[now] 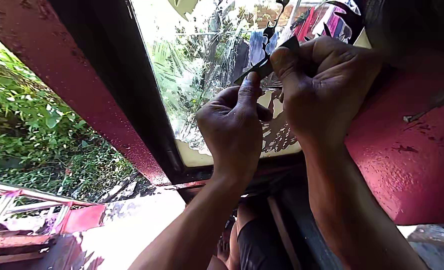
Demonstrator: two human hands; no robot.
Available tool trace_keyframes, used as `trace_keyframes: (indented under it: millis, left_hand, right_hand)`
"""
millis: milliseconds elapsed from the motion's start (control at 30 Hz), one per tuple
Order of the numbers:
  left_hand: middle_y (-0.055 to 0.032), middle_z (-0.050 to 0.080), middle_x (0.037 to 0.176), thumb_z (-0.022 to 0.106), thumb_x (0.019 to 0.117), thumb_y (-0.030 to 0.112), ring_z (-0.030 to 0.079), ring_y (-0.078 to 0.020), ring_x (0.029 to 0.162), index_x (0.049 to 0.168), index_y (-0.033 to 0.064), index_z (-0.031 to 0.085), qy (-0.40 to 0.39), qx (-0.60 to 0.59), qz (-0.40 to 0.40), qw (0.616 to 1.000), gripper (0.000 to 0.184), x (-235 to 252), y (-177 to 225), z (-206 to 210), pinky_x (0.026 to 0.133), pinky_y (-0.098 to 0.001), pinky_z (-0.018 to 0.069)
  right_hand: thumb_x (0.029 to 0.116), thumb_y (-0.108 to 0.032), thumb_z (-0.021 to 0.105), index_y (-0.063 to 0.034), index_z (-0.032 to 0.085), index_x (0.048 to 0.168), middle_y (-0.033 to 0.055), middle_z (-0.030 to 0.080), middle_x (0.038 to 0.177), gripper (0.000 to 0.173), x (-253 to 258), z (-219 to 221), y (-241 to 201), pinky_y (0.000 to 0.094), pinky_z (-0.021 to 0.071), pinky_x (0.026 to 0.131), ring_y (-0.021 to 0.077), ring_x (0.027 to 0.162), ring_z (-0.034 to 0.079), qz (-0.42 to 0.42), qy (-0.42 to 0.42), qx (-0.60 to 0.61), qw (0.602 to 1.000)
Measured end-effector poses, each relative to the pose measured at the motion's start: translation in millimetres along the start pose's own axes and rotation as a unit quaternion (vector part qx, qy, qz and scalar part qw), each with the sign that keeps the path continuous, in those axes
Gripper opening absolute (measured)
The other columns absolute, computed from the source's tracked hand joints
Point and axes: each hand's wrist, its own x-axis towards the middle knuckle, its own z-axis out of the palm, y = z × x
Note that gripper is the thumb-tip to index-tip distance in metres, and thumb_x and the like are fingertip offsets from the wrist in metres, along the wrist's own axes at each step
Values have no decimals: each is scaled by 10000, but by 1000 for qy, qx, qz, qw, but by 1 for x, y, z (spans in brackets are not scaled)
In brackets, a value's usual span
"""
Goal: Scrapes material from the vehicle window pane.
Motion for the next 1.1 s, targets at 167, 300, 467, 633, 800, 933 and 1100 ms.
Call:
trace_keyframes:
  millis: [167,300,467,633,800,933,1100]
  left_hand:
    - [21,621,560,590,1038,124,519,-17,394,802,33,683,-6,-23,-9,1000,269,1,2,0,373,-167,450]
    - [54,565,559,544,1071,286,467,-5,385,894,103,689,-71,32,13,997,292,-6,-7,-15,357,-151,404]
    - [69,580,561,575,1056,219,501,7,408,879,92,695,-53,29,26,998,248,-6,-11,-13,378,-142,428]
    - [73,569,534,560,1063,212,485,6,391,853,91,697,-38,19,25,999,278,-6,-8,-12,365,-151,419]
    - [59,606,551,589,1036,132,522,-2,413,794,78,679,-4,9,39,999,264,4,1,-9,384,-165,450]
    - [53,613,558,593,1033,123,526,-4,412,771,79,671,8,10,39,999,277,5,5,-7,383,-161,448]
    - [61,606,546,595,1029,117,531,-5,406,758,89,653,13,19,49,999,279,9,12,-5,375,-161,450]
  right_hand:
    - [949,-162,678,-166,624,758,-140,552,629,198,7,-3,-2,146,402,459,-77,506,491,3,-26,16,1000]
    - [978,-121,651,-127,655,835,-138,572,634,143,-1,-13,3,126,425,430,-69,487,505,34,-90,101,990]
    - [986,-142,616,-146,695,835,-146,598,647,171,2,-27,5,115,428,437,-85,498,521,65,-138,57,987]
    - [971,-152,627,-179,654,751,-158,559,611,223,4,-19,0,136,410,440,-84,484,494,44,-99,21,994]
    - [961,-126,623,-189,644,734,-150,567,611,236,10,-9,-11,141,405,429,-75,473,492,61,-85,43,994]
    - [967,-118,629,-178,634,718,-133,563,600,256,10,-6,-11,156,392,420,-56,460,480,57,-69,57,994]
    - [972,-114,632,-166,632,716,-127,562,595,261,12,-3,-15,162,401,423,-50,455,480,65,-53,68,994]
